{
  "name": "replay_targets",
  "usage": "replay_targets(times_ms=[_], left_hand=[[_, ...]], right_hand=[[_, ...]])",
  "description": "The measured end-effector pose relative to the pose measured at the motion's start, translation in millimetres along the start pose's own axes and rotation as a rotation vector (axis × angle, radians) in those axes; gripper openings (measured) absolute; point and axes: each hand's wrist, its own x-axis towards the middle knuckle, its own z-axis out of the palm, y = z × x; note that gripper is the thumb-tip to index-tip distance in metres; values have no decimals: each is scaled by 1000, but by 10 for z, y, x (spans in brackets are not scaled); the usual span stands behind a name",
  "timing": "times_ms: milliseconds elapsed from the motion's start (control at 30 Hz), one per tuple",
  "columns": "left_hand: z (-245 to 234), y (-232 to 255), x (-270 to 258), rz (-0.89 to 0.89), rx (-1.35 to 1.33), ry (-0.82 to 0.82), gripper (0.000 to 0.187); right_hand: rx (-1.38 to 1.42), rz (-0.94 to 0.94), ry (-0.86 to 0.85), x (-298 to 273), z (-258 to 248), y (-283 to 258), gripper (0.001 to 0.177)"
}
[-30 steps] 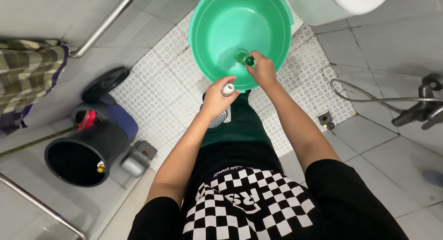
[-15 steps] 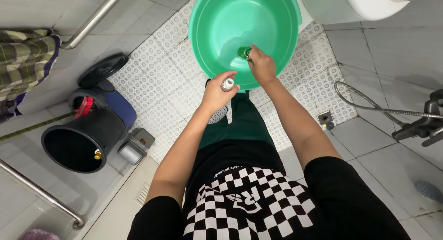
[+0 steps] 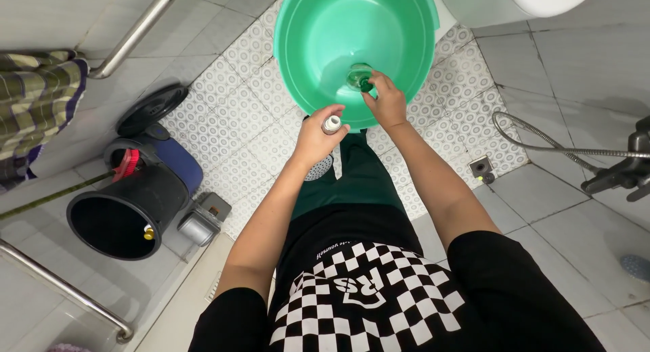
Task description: The user is attempting to repair or modify a shower head by removing components and mixing liquid in a plastic bottle.
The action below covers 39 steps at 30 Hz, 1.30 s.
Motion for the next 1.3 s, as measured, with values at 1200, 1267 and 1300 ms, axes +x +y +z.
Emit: replay_targets(times_ms=[1200,1267,1300], left_hand=[[726,575,-777,374,-195,-634,23],[971,623,-791,376,-158,-671,24],[1093,635,-803,367,-123,-676,24]], right_hand=[[1613,898,781,-2189,-1780,-944,22],[1530,908,849,-2371,-1973,-722,22],[1451,928,879,-2459,-2060,-598,21]])
